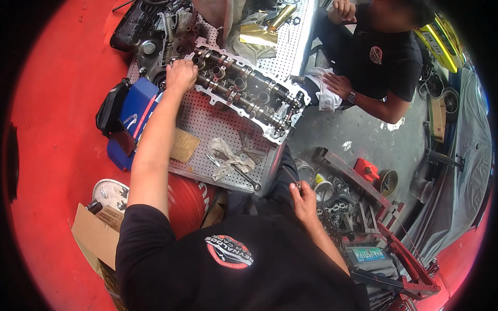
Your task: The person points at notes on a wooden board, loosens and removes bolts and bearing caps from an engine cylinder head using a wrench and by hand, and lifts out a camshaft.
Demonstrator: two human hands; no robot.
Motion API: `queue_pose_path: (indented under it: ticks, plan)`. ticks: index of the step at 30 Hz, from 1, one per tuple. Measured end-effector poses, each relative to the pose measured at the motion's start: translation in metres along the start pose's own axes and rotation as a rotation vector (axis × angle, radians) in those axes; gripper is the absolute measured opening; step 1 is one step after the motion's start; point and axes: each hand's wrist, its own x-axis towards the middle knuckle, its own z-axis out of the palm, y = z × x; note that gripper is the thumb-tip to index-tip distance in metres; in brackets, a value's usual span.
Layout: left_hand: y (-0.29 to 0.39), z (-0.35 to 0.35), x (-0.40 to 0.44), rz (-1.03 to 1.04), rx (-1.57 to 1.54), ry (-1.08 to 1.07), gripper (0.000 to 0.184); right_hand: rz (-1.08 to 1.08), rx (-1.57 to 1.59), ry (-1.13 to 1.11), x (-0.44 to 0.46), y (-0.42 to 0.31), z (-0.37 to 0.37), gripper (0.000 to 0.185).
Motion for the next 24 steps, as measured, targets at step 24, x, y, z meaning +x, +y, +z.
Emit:
queue_pose_path:
  ticks: [24]
  plan:
    - [0.003,0.004,-0.001,-0.012,0.037,0.061,0.037,0.085,0.007,0.048,0.022,0.027,-0.007,0.028]
